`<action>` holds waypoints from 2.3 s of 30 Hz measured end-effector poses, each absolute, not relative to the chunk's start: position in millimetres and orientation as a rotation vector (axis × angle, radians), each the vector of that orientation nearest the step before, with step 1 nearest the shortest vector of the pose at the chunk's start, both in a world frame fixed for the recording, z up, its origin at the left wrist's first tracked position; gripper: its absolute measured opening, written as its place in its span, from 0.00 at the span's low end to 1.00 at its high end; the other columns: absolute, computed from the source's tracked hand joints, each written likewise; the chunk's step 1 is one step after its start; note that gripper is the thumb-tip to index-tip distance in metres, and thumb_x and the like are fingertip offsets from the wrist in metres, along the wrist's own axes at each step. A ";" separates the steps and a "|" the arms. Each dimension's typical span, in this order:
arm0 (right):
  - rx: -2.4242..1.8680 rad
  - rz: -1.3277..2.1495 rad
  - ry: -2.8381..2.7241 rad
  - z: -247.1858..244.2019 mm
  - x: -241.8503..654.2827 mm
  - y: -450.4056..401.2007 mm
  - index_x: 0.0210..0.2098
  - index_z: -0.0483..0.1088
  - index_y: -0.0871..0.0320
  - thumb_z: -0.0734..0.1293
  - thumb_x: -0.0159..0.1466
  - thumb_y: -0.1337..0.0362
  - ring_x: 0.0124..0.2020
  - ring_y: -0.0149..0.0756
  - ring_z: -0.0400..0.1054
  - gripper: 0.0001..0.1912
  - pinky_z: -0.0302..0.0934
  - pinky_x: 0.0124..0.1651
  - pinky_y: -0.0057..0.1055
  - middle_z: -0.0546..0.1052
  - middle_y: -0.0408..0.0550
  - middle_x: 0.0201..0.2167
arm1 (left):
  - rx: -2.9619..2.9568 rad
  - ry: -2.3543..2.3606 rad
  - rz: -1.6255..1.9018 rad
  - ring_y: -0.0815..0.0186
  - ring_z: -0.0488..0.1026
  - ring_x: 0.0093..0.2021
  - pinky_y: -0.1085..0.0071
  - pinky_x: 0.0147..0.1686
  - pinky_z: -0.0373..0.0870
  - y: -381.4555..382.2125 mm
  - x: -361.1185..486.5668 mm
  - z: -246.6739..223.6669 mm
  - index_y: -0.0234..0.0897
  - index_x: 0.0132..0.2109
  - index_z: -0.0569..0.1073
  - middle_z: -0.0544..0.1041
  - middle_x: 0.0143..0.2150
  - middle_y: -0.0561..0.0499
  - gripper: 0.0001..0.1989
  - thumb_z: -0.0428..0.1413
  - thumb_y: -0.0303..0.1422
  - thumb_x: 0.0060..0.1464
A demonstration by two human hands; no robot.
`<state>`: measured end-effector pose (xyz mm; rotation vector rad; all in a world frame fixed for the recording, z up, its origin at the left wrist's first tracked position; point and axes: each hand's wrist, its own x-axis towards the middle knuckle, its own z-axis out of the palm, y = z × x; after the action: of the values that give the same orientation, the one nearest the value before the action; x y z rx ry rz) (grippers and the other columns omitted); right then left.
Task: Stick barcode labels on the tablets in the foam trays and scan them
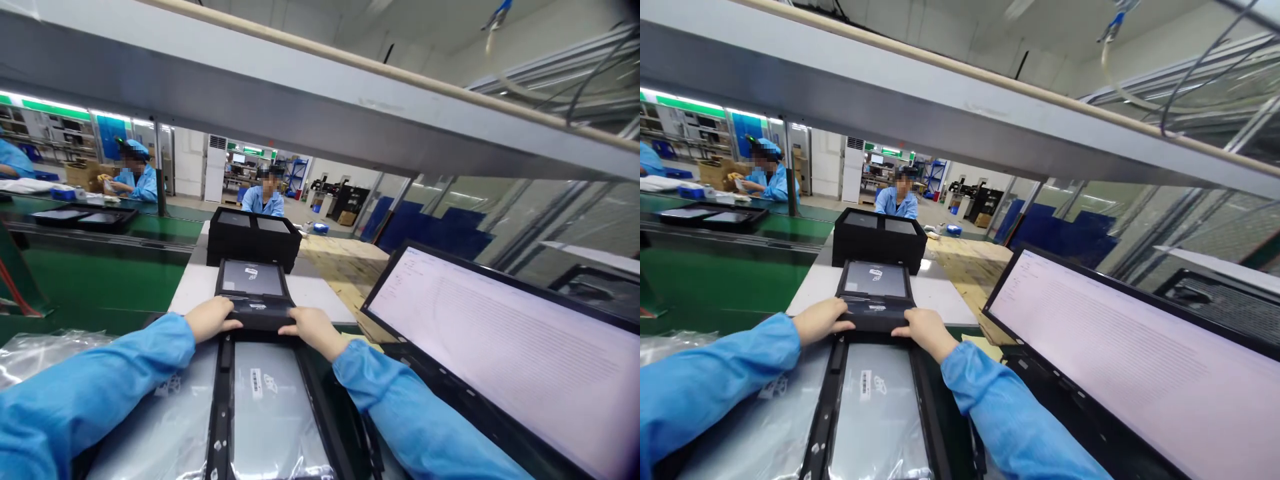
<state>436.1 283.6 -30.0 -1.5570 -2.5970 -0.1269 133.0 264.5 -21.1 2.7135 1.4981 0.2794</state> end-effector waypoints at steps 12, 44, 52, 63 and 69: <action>-1.851 0.006 -2.535 -65.7 396.3 450.6 0.41 0.78 0.58 0.78 0.56 0.48 0.52 0.55 0.74 0.22 0.65 0.51 0.37 0.80 0.62 0.49 | 2.599 1.658 0.067 0.56 0.72 0.52 0.56 0.55 0.69 443.6 151.9 -69.7 0.31 0.48 0.74 0.75 0.50 0.40 0.18 0.60 0.42 0.61; -1.575 -0.290 -2.307 26.4 398.2 249.2 0.43 0.73 0.56 0.71 0.66 0.51 0.53 0.47 0.65 0.15 0.63 0.43 0.34 0.76 0.52 0.46 | 2.747 1.851 0.236 0.52 0.77 0.48 0.61 0.48 0.72 242.2 102.7 54.3 0.30 0.49 0.72 0.74 0.52 0.38 0.11 0.53 0.33 0.63; -0.999 -0.202 -2.555 -18.5 435.9 73.2 0.34 0.70 0.57 0.69 0.68 0.55 0.39 0.42 0.67 0.13 0.65 0.35 0.35 0.74 0.48 0.34 | 3.392 1.249 0.524 0.62 0.75 0.27 0.69 0.24 0.70 10.0 71.0 -19.9 0.38 0.45 0.78 0.77 0.34 0.48 0.15 0.47 0.34 0.68; -1.008 0.297 -1.521 -129.7 406.6 -29.6 0.36 0.73 0.55 0.65 0.69 0.65 0.34 0.40 0.73 0.06 0.69 0.39 0.39 0.77 0.51 0.32 | 3.088 1.441 0.122 0.46 0.66 0.66 0.48 0.63 0.65 141.9 -3.3 -25.6 0.35 0.62 0.73 0.71 0.64 0.38 0.21 0.53 0.38 0.66; -0.847 1.906 -1.172 -142.9 343.6 -49.3 0.46 0.70 0.58 0.75 0.54 0.37 0.34 0.38 0.77 0.34 0.65 0.27 0.26 0.80 0.55 0.42 | 3.033 1.643 -0.409 0.48 0.59 0.71 0.41 0.66 0.59 201.7 10.6 3.7 0.35 0.61 0.72 0.66 0.69 0.40 0.22 0.47 0.23 0.62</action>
<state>343.6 -49.3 -142.9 -0.8469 -1.1723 1.9056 10.6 201.7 3.7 3.0334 1.6429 -0.4091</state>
